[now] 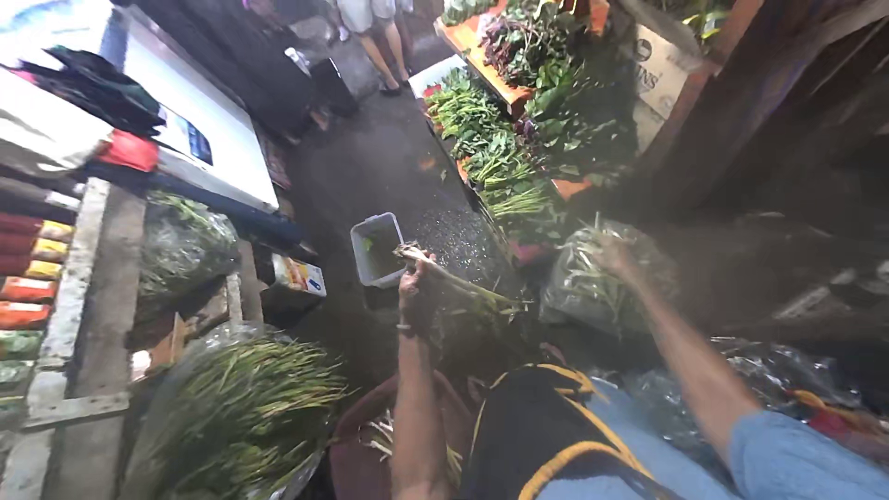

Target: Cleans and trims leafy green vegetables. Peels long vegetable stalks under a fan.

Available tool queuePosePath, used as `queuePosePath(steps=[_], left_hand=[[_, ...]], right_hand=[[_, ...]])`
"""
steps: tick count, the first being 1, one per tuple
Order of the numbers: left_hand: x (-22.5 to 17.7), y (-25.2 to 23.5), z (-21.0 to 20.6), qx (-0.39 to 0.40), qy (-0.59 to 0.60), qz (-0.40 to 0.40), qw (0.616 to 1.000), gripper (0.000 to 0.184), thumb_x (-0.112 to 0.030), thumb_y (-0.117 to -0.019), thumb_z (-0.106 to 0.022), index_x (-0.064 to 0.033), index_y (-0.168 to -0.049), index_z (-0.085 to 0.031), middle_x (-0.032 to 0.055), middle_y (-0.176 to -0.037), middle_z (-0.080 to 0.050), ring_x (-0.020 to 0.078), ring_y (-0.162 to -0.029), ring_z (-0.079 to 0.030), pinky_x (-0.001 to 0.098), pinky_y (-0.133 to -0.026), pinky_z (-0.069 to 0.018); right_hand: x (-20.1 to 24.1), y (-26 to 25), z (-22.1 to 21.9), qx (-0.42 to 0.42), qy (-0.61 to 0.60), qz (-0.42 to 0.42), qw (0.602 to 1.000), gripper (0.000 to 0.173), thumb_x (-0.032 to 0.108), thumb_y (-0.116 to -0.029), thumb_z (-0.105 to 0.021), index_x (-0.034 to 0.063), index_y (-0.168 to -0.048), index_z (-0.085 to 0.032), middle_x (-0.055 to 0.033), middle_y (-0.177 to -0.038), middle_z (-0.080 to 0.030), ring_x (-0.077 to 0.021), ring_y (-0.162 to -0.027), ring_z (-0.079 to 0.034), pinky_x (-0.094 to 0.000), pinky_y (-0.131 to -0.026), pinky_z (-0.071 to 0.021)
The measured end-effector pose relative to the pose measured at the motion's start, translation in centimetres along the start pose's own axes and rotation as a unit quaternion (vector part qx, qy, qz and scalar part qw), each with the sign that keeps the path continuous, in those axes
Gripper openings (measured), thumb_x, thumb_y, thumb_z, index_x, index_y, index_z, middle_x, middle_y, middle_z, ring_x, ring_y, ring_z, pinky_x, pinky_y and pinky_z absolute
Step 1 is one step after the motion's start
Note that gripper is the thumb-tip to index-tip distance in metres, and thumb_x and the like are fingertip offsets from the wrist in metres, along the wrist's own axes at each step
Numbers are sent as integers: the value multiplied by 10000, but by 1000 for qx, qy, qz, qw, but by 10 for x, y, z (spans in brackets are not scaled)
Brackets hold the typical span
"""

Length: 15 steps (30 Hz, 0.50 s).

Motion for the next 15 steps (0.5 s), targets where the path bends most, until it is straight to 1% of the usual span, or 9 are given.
queuePosePath(steps=[1, 3, 4, 5, 7, 8, 9, 12, 15], left_hand=[[4, -1, -5, 6, -8, 1, 1000, 201, -96, -1058, -435, -97, -1175, -598, 25, -939, -735, 126, -832, -714, 329, -762, -608], [14, -3, -24, 14, -54, -1, 998, 187, -59, -1040, -463, -71, -1194, -570, 21, -921, -716, 112, -808, -703, 304, -729, -607], [19, -3, -36, 22, -75, -2, 997, 200, -43, -1030, -473, -52, -1208, -561, 24, -915, -715, 112, -797, -704, 302, -717, -609], [25, -2, -49, 38, -82, -3, 996, 203, -29, -1023, -477, -40, -1211, -555, 28, -912, -718, 115, -793, -705, 306, -718, -611], [31, 1, -71, 70, -85, -15, 994, 206, 11, -993, -494, -18, -1192, -539, 34, -905, -711, 121, -799, -701, 320, -744, -609], [30, 2, -78, 82, -96, -28, 992, 229, 37, -965, -503, -19, -1188, -517, 24, -899, -703, 109, -800, -697, 315, -754, -605], [29, 1, -80, 89, -106, -42, 989, 283, 62, -930, -524, -6, -1203, -501, 29, -914, -694, 106, -819, -691, 318, -774, -600], [27, -7, -71, 95, -167, -84, 978, 476, 96, -831, -545, 51, -1292, -435, 44, -1029, -661, 79, -918, -666, 290, -845, -577], [32, -10, -60, 69, -257, -106, 958, 521, 71, -898, -571, 124, -1376, -371, 123, -1131, -620, 81, -986, -637, 261, -893, -550]], right_hand=[[26, 6, -9, 2, -74, 55, 996, 346, 65, -964, -673, -74, -1280, -649, -307, -1280, -638, -441, -1238, -599, -576, -1092, -436], [86, 20, -31, 37, -232, 158, 959, 322, 81, -960, -683, -56, -1251, -658, -220, -1198, -699, -291, -1106, -686, -454, -1018, -530], [116, 27, -40, 63, -283, 211, 934, 364, 105, -958, -686, -41, -1288, -637, -188, -1217, -699, -234, -1084, -698, -408, -988, -556], [146, 35, -47, 81, -311, 271, 908, 436, 117, -952, -684, -44, -1346, -588, -192, -1262, -673, -217, -1083, -694, -384, -967, -569], [193, 50, -50, 47, -286, 380, 878, 494, 110, -950, -664, -59, -1399, -547, -237, -1317, -629, -262, -1119, -671, -400, -979, -555], [207, 54, -49, 18, -247, 405, 880, 474, 77, -956, -640, -60, -1402, -559, -267, -1304, -621, -321, -1134, -661, -440, -996, -541], [215, 54, -48, -3, -213, 414, 885, 443, 52, -955, -623, -55, -1383, -585, -278, -1265, -621, -352, -1104, -660, -459, -979, -543], [223, 50, -43, 12, -163, 410, 897, 389, 25, -968, -580, -69, -1344, -608, -295, -1220, -622, -382, -1063, -662, -485, -960, -542], [227, 49, -34, 9, -105, 391, 914, 331, 101, -1024, -543, -42, -1300, -656, -265, -1115, -678, -392, -980, -690, -528, -897, -555]])
Point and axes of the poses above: each hand's wrist, its own y-axis away from the middle knuckle, its own z-axis out of the back of the hand, x = y × z, the point moved 4 cm from there along -y, towards the middle knuckle
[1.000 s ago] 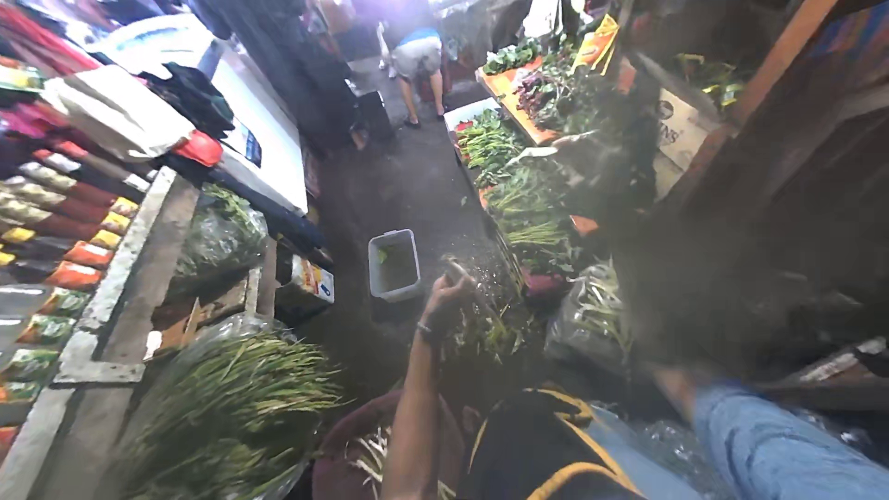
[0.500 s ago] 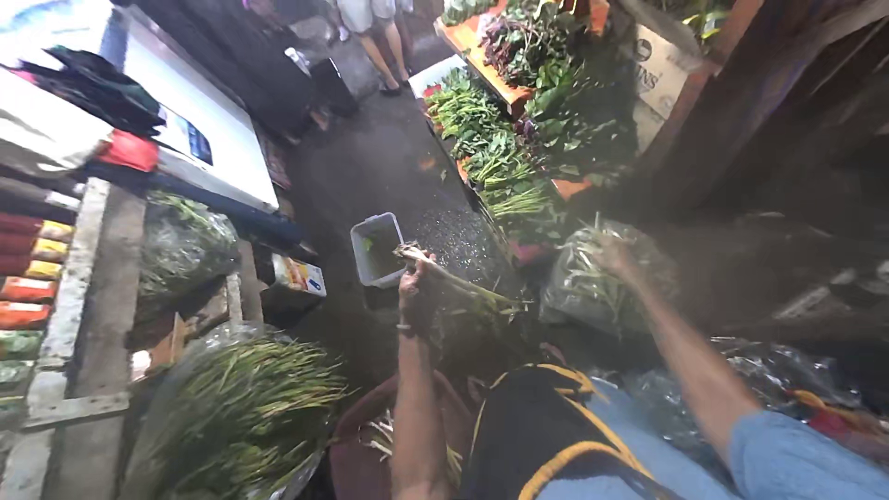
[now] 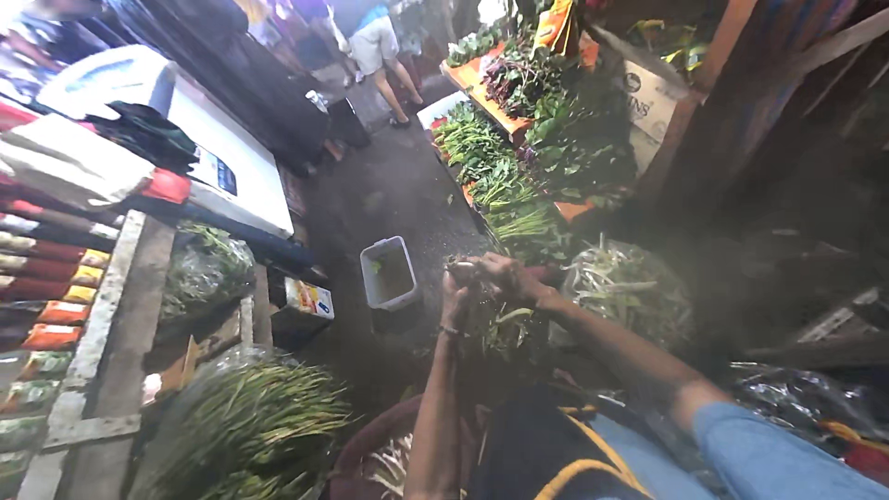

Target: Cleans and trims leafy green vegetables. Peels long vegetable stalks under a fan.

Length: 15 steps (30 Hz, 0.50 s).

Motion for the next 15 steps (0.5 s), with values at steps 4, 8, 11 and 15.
queuePosePath(steps=[4, 8, 11, 15], left_hand=[[22, -1, 10, -62, -88, 17, 994, 535, 2, -983, -508, 143, -1450, -288, 188, -1146, -572, 107, -955, -589, 245, -857, -514], [25, -7, 42, -150, -130, 26, 980, 493, -86, -956, -670, 109, -1365, -476, 206, -1141, -649, 163, -954, -646, 320, -864, -554], [16, -10, 54, -175, -90, 30, 980, 254, -65, -845, -793, 34, -1040, -664, 35, -789, -655, 55, -601, -572, 239, -563, -510], [0, -9, 46, -50, -76, 27, 996, 149, -24, -869, -737, 27, -999, -686, 25, -784, -697, 54, -631, -620, 231, -586, -531]], right_hand=[[-5, -2, 16, -5, 25, -30, 999, 279, 160, -1030, -555, 0, -1181, -726, -223, -1039, -706, -380, -955, -695, -567, -866, -544], [-10, -6, 50, -4, -90, -143, 986, 268, 155, -1063, -534, 4, -1203, -706, -171, -1024, -717, -255, -872, -681, -464, -838, -556], [-28, -9, 62, -19, -323, -229, 918, 280, 92, -1041, -551, 26, -1298, -639, -79, -933, -699, -103, -684, -644, -284, -642, -575], [-33, -15, 68, -72, -503, -268, 819, 320, 16, -993, -600, 32, -1313, -603, -89, -981, -731, -197, -806, -735, -369, -743, -636]])
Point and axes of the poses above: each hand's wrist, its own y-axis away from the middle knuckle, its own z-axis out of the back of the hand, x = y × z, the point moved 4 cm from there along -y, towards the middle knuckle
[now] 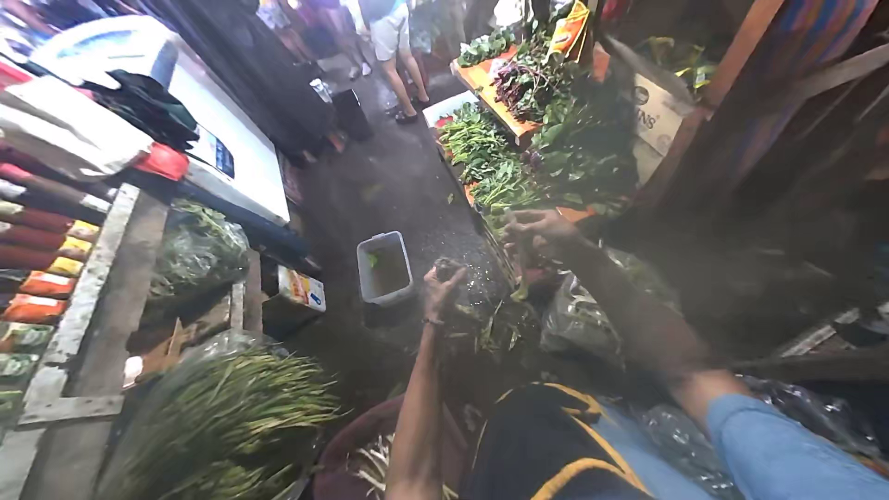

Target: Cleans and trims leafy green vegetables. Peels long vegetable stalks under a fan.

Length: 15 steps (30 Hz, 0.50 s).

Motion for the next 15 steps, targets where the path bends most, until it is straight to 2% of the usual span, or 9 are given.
queuePosePath(steps=[2, 4, 7, 10, 13, 15], left_hand=[[-6, 7, -11, 64, -9, -25, 998, 205, 10, -846, -739, 53, -1039, -689, 53, -900, -733, 71, -788, -687, 249, -748, -587], [-8, 13, -21, 99, -31, -46, 994, 238, 10, -815, -758, 58, -1039, -694, 53, -928, -740, 62, -858, -699, 250, -832, -591], [-6, 21, -28, 103, -76, -53, 990, 238, -53, -808, -770, 29, -1024, -714, 40, -914, -735, 49, -844, -684, 253, -827, -575], [-6, 30, -27, 53, -104, -86, 989, 260, -89, -808, -783, 47, -1017, -712, 56, -899, -729, 36, -830, -674, 235, -826, -563], [-6, 37, -27, 12, -137, -126, 982, 272, -106, -797, -792, 55, -1004, -720, 76, -886, -730, 57, -814, -679, 245, -815, -563], [-7, 37, -28, -19, -163, -139, 977, 301, -100, -802, -789, 75, -1035, -715, 124, -917, -734, 122, -847, -698, 302, -841, -569]], right_hand=[[-2, -4, -1, -23, -47, -4, 999, 325, 23, -997, -597, 43, -1320, -582, -94, -989, -730, -217, -822, -740, -390, -753, -638], [-5, -8, -5, -34, -93, 7, 995, 316, 44, -1014, -574, 58, -1330, -553, -96, -1022, -721, -216, -841, -738, -388, -753, -636], [-3, -9, -23, -61, -174, 20, 983, 283, 58, -1032, -548, 71, -1314, -527, -78, -1016, -689, -193, -831, -720, -385, -768, -631], [5, -7, -40, -100, -233, 41, 966, 218, 34, -1023, -556, 87, -1230, -516, -64, -954, -660, -190, -775, -696, -401, -744, -625], [12, -5, -51, -131, -232, 84, 960, 265, -20, -978, -607, 101, -1198, -522, -56, -939, -663, -189, -761, -695, -404, -714, -630], [20, 1, -59, -129, -202, 122, 963, 257, -50, -962, -610, 107, -1146, -523, -43, -932, -651, -182, -778, -693, -404, -724, -631]])
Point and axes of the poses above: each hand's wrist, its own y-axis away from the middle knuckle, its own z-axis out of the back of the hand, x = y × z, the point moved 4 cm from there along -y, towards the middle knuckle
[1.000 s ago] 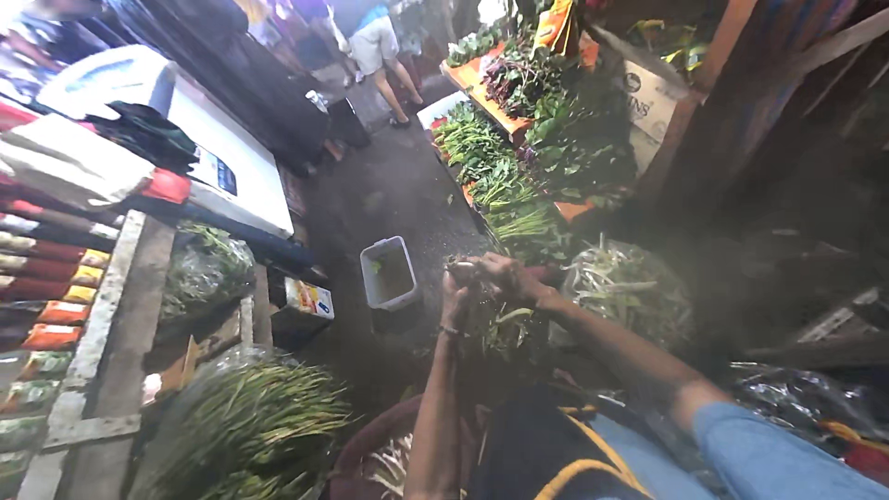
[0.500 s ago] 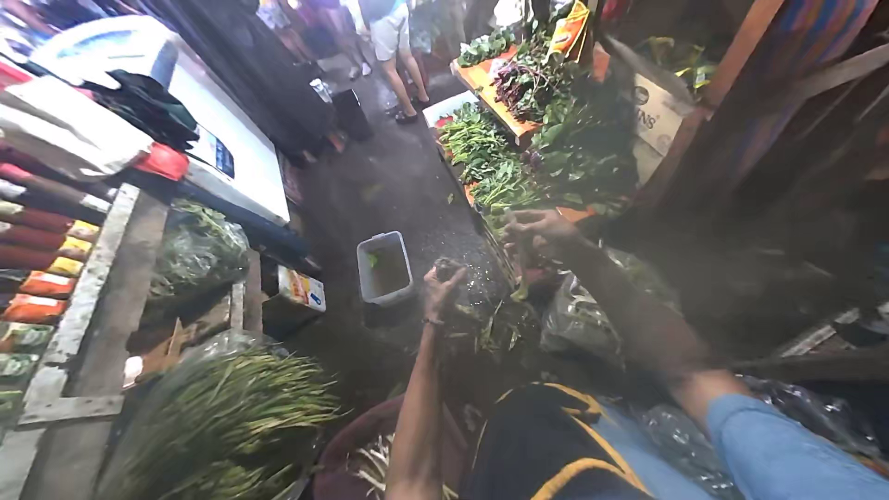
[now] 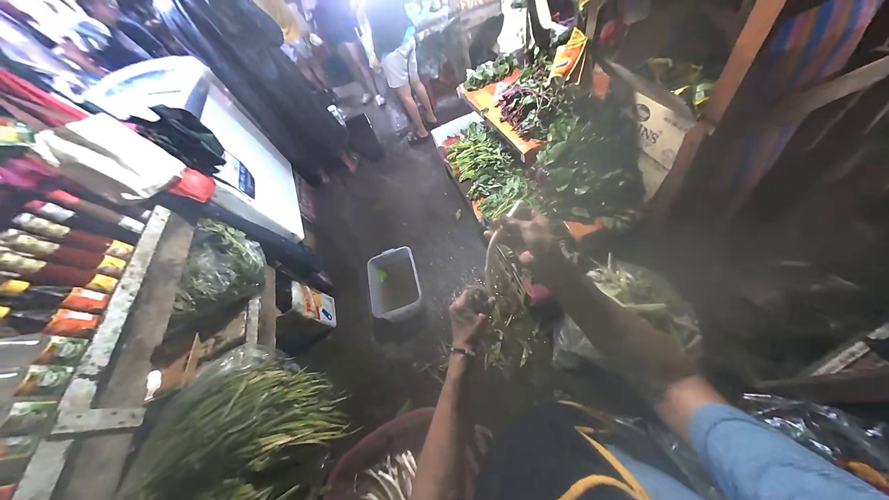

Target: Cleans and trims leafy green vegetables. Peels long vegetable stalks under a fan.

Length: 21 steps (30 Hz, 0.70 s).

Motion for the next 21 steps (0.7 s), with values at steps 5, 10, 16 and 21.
queuePosePath(steps=[5, 10, 16, 21], left_hand=[[-6, -14, -3, -55, -63, 0, 996, 406, -81, -796, -793, 121, -1130, -681, 239, -1063, -721, 299, -996, -710, 446, -949, -549], [-24, -30, 8, -81, -47, -43, 995, 322, -95, -858, -742, 113, -1098, -688, 207, -995, -727, 228, -913, -715, 372, -885, -573], [-44, -48, 23, -84, -40, -64, 994, 267, -86, -909, -677, 111, -1088, -691, 192, -972, -724, 196, -880, -706, 355, -854, -574], [-59, -60, 27, -44, -3, -93, 995, 221, -77, -943, -668, 81, -1093, -704, 159, -1008, -730, 137, -927, -700, 304, -903, -562]], right_hand=[[7, 25, -24, 26, 25, 77, 996, 291, -102, -935, -620, 91, -1130, -524, -43, -917, -658, -177, -782, -705, -399, -722, -643], [17, 36, -40, 52, 16, 134, 989, 264, -95, -942, -613, 92, -1109, -531, -44, -912, -691, -179, -794, -723, -391, -749, -643], [3, 15, -32, 238, 332, 243, 880, 358, 59, -929, -706, 12, -1273, -620, -115, -1184, -692, -153, -955, -704, -340, -829, -612], [-16, 9, -29, 219, 493, 327, 776, 226, 99, -959, -663, -57, -1113, -720, -178, -1028, -738, -227, -915, -726, -387, -865, -591]])
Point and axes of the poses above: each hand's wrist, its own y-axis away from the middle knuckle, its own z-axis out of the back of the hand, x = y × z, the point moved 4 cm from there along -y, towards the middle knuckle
